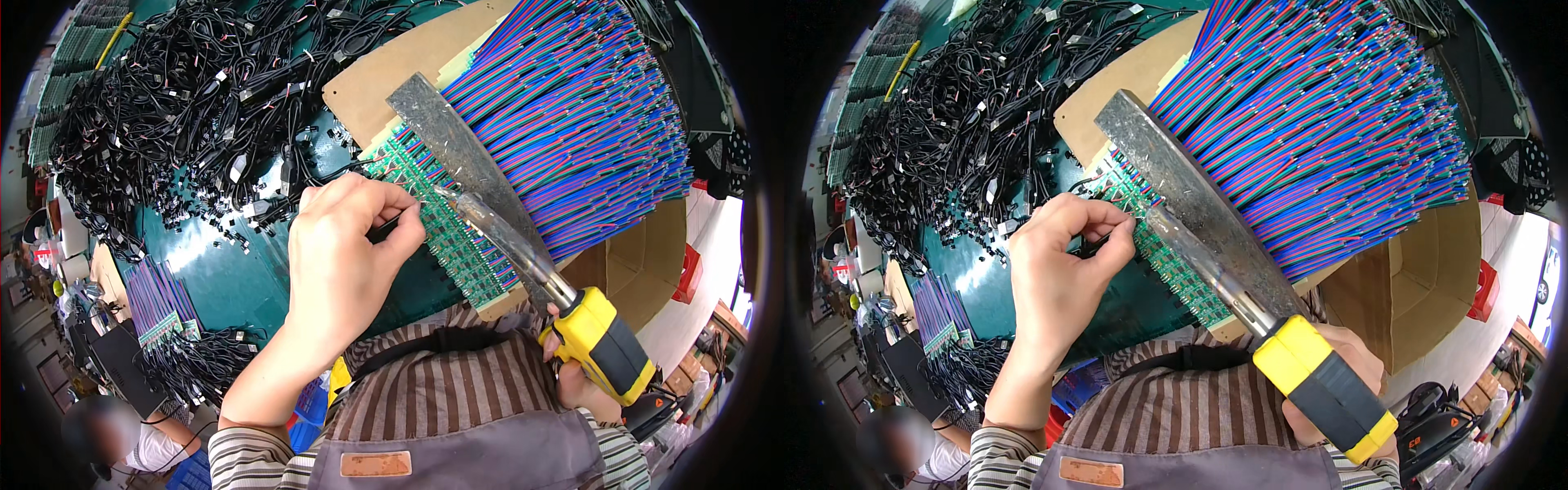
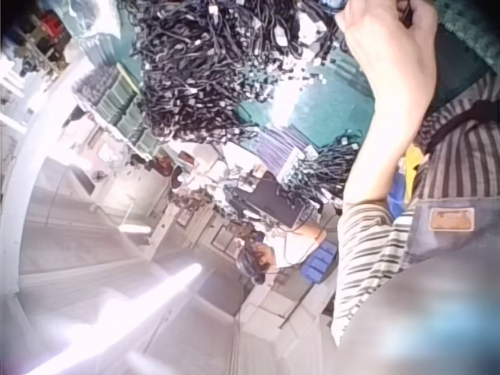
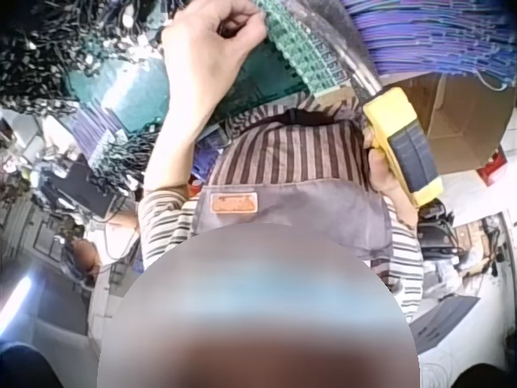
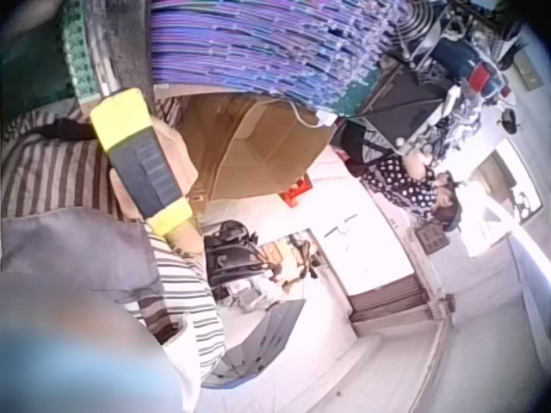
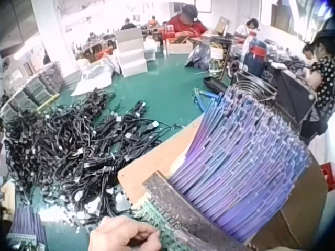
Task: The person solders multiple thin cables onto a green circuit board using a handheld soldering iron.
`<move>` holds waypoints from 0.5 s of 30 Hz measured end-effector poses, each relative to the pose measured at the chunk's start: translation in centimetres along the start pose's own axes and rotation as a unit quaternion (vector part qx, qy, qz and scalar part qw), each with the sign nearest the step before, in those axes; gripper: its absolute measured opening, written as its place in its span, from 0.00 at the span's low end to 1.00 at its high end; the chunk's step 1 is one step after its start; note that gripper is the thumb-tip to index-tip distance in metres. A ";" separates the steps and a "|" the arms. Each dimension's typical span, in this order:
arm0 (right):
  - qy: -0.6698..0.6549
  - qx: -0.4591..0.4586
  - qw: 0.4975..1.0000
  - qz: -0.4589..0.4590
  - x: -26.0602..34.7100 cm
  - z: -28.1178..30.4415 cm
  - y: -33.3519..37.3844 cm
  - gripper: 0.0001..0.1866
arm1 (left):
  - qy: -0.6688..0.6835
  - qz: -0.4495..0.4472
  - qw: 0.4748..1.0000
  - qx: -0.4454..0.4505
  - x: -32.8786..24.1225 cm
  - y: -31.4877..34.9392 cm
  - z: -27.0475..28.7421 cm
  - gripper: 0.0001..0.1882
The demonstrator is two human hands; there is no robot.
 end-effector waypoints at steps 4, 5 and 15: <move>0.042 0.019 0.997 0.060 -0.2 -0.3 0.0 0.14 | -0.011 -0.013 1.000 -0.020 0.1 0.3 -0.5 0.04; 0.041 0.020 0.997 0.059 0.2 -0.2 -0.2 0.14 | -0.004 -0.003 0.999 -0.038 0.2 0.5 -0.7 0.04; 0.142 0.074 0.985 0.067 2.9 -1.0 -2.9 0.14 | -0.015 -0.006 0.996 -0.084 0.0 0.7 -1.1 0.06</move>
Point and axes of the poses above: each hand's wrist, its own y-axis away from the middle knuckle, its own z-axis out of the back of the hand, x = y × z, the point moved 2 cm from there along -y, towards the middle knuckle, and after that the axes turned 6 degrees about -y, right-handed, at the moved point
